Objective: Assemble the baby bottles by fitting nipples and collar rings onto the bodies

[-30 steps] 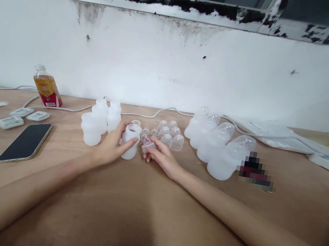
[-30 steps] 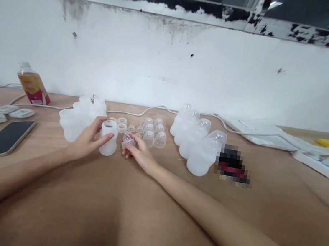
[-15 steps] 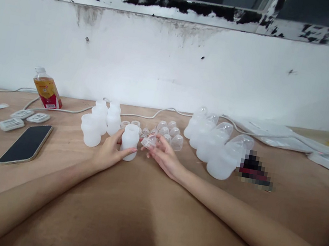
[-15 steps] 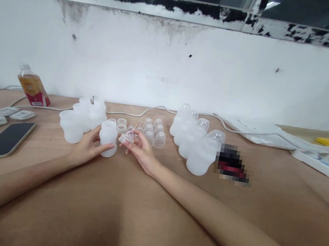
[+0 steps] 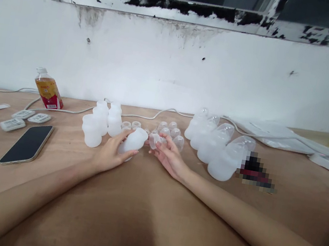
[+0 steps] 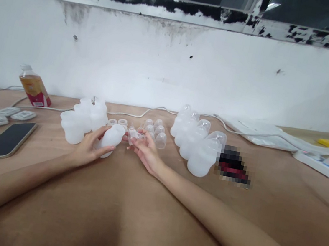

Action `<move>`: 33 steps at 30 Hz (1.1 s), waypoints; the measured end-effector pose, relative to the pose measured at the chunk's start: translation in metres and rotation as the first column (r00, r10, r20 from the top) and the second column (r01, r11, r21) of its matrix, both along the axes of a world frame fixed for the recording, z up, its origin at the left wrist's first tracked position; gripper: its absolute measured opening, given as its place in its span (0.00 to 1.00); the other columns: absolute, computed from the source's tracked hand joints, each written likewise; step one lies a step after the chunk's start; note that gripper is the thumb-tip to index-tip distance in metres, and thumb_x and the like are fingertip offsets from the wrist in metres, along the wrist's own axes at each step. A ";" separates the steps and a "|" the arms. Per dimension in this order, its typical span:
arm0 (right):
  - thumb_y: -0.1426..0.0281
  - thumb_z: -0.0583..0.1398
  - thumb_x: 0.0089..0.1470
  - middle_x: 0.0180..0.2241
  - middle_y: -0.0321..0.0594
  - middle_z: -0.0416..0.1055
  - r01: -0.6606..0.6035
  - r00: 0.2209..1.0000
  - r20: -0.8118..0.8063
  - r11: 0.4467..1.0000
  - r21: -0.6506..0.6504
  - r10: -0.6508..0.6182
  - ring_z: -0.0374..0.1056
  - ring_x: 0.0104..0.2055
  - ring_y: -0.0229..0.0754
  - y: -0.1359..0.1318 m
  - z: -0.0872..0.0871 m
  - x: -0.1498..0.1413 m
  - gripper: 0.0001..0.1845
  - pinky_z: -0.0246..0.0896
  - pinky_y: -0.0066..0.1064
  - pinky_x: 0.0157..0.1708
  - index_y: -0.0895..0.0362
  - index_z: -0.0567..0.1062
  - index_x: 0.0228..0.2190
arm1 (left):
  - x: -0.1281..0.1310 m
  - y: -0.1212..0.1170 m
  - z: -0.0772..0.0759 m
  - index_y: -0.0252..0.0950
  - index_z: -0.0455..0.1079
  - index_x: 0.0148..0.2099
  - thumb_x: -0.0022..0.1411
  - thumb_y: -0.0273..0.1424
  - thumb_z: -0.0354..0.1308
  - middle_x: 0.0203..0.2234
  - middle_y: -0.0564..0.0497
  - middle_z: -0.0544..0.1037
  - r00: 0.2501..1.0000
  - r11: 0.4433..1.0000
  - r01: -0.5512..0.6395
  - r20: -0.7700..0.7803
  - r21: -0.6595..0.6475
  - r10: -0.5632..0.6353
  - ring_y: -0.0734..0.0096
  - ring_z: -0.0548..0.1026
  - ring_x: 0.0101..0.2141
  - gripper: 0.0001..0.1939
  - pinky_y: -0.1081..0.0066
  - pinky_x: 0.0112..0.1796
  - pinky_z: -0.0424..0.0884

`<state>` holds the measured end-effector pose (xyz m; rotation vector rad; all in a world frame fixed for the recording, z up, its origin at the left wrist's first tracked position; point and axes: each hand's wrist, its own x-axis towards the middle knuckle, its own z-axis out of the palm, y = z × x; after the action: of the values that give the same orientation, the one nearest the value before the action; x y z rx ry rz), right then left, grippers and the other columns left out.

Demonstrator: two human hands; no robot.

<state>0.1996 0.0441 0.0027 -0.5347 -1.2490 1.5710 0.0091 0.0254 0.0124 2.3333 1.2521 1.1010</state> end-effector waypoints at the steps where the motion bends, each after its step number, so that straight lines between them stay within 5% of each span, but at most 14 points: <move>1: 0.68 0.60 0.43 0.34 0.34 0.67 0.027 1.000 0.003 1.000 0.016 -0.027 0.64 0.38 0.36 0.000 0.000 0.000 0.17 0.59 0.31 0.36 0.51 0.57 0.33 | 0.000 0.000 0.001 0.38 0.54 0.52 0.53 0.38 0.52 0.47 0.47 0.66 0.999 1.000 0.022 -0.029 0.014 -0.021 0.63 0.65 0.46 0.25 0.63 0.45 0.62; 5: 0.68 0.61 0.41 0.34 0.33 0.67 0.090 0.991 0.093 0.990 0.110 -0.100 0.64 0.38 0.35 0.000 0.001 0.001 0.18 0.58 0.32 0.41 0.52 0.57 0.32 | -0.001 0.000 0.000 0.39 0.53 0.54 0.53 0.39 0.52 0.50 0.49 0.64 0.988 0.996 0.077 -0.135 0.053 -0.070 0.63 0.62 0.49 0.26 0.63 0.49 0.57; 9: 0.68 0.63 0.38 0.38 0.36 0.67 0.013 0.961 0.263 0.961 0.275 -0.088 0.65 0.39 0.38 0.002 0.000 0.005 0.21 0.59 0.33 0.40 0.52 0.57 0.32 | -0.003 -0.001 0.000 0.40 0.55 0.53 0.51 0.41 0.53 0.49 0.49 0.65 0.978 0.998 0.064 -0.202 0.017 -0.060 0.61 0.64 0.47 0.27 0.62 0.47 0.59; 17: 0.68 0.60 0.43 0.47 0.39 0.62 -0.166 0.793 0.567 0.816 0.554 -0.223 0.55 0.52 0.42 0.002 0.007 0.018 0.21 0.54 0.36 0.47 0.52 0.65 0.42 | -0.008 -0.001 0.011 0.38 0.59 0.47 0.53 0.42 0.51 0.41 0.50 0.70 0.959 0.985 0.130 -0.238 -0.114 -0.155 0.64 0.68 0.39 0.21 0.67 0.38 0.63; 23: 0.71 0.58 0.46 0.47 0.38 0.63 -0.261 0.778 0.570 0.690 0.675 -0.264 0.57 0.51 0.40 0.004 0.011 0.021 0.17 0.51 0.37 0.50 0.52 0.67 0.41 | -0.011 0.004 0.009 0.36 0.62 0.48 0.52 0.42 0.52 0.41 0.48 0.70 0.964 0.970 0.151 -0.190 -0.188 -0.187 0.65 0.68 0.39 0.23 0.68 0.39 0.63; 30: 0.72 0.58 0.46 0.44 0.38 0.65 -0.295 0.774 0.584 0.675 0.676 -0.246 0.59 0.48 0.40 0.003 0.018 0.023 0.15 0.53 0.36 0.48 0.54 0.68 0.40 | -0.014 0.003 0.013 0.39 0.63 0.48 0.55 0.43 0.49 0.40 0.52 0.72 0.955 0.881 0.260 -0.032 -0.395 -0.296 0.66 0.70 0.39 0.21 0.71 0.37 0.65; 33: 0.67 0.61 0.42 0.42 0.39 0.66 -0.284 0.703 0.653 0.730 0.622 -0.282 0.62 0.44 0.41 0.002 0.018 0.023 0.19 0.57 0.35 0.43 0.54 0.68 0.40 | -0.013 0.000 0.014 0.40 0.63 0.49 0.54 0.44 0.50 0.40 0.52 0.72 0.950 0.910 0.232 -0.120 -0.344 -0.287 0.65 0.70 0.39 0.22 0.70 0.38 0.65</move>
<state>0.2227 0.0456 0.0203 -0.6660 -2.3071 0.7284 -0.0040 0.0255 0.0261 2.2838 1.0402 0.5703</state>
